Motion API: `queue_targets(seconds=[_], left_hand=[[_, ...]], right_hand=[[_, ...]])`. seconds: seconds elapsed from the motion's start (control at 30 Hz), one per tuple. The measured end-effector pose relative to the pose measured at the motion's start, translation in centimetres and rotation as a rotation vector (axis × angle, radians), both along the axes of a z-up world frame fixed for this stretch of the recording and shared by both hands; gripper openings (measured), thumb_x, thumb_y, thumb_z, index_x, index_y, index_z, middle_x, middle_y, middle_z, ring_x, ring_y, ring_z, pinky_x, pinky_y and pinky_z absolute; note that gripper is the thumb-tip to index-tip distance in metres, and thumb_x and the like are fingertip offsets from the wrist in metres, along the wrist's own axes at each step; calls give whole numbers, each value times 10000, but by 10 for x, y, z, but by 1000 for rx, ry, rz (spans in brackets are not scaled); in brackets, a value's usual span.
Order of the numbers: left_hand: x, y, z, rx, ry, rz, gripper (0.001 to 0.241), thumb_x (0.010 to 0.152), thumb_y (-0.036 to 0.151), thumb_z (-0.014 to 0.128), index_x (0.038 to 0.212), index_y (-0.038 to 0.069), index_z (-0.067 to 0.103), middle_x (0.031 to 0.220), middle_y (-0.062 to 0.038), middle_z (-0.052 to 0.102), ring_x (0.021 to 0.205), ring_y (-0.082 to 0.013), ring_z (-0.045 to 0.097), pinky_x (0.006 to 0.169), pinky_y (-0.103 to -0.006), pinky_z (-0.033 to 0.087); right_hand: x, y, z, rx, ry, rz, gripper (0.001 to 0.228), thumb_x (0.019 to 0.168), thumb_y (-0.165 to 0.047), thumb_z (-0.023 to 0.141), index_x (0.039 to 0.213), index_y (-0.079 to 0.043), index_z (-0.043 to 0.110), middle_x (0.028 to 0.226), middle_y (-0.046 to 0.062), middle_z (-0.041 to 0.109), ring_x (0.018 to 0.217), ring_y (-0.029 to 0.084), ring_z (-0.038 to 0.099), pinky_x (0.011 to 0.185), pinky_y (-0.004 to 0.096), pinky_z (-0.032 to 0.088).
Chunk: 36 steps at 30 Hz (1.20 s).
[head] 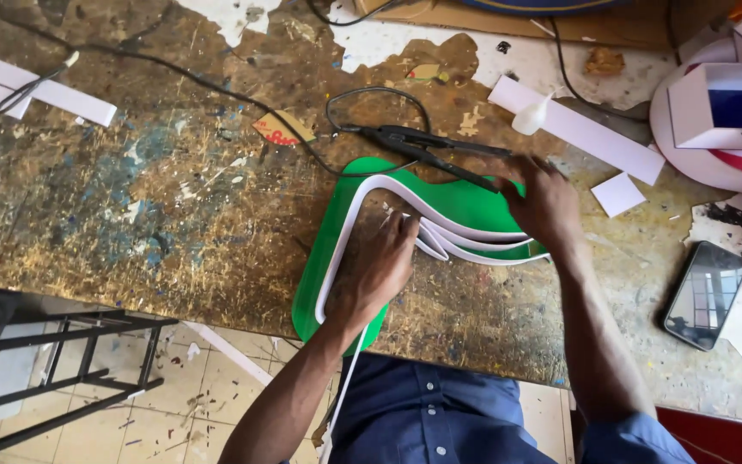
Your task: Assembling a 3D sign letter by heating and gluing a plastic side strip to an acrylic base.
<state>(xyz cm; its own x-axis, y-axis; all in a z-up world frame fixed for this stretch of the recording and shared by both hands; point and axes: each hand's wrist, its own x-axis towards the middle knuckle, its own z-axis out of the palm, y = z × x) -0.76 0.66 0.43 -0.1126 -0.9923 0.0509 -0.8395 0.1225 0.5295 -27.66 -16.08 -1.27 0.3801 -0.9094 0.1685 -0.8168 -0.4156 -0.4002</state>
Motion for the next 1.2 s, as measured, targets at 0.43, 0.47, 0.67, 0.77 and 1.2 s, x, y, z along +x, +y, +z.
queue_targets(seconds=[0.43, 0.47, 0.67, 0.77, 1.2], left_hand=[[6, 7, -33, -280, -117, 14, 547, 566, -14, 897, 1009, 136, 614, 1061, -81, 670, 1069, -362, 601, 870, -514, 462], [7, 2, -25, -301, -7, 21, 432, 623, -143, 720, 920, 137, 577, 935, -63, 682, 956, -364, 574, 789, -515, 431], [12, -10, -16, -251, -157, -22, 378, 584, -17, 809, 857, 155, 612, 877, -73, 752, 838, -383, 704, 768, -504, 472], [11, -7, -20, -245, -219, 11, 384, 665, -42, 769, 978, 149, 654, 866, -82, 801, 821, -390, 760, 723, -527, 528], [5, 4, -27, -173, -188, 45, 355, 832, -104, 643, 1122, 100, 637, 855, -77, 732, 545, -344, 672, 410, -475, 417]], right_hand=[[191, -76, -57, -135, 294, 356, 771, 943, -379, 934, 1527, -123, 501, 1258, 215, 653, 1098, 483, 746, 784, 608, 638], [190, -79, -45, -39, 215, 369, 722, 967, -324, 905, 1494, -97, 467, 1296, 299, 665, 1058, 562, 758, 719, 682, 626], [116, -55, 107, 382, -404, 212, 336, 948, -117, 768, 1224, -126, 576, 1026, 6, 683, 882, 138, 640, 721, 341, 538], [73, -2, 146, 302, -951, 197, 238, 887, -101, 722, 1114, -40, 685, 1006, 51, 742, 860, 163, 732, 752, 291, 590], [104, 112, 100, -13, -1377, 259, 331, 1103, -199, 727, 1332, -92, 512, 1063, 146, 615, 777, 282, 690, 689, 399, 635]])
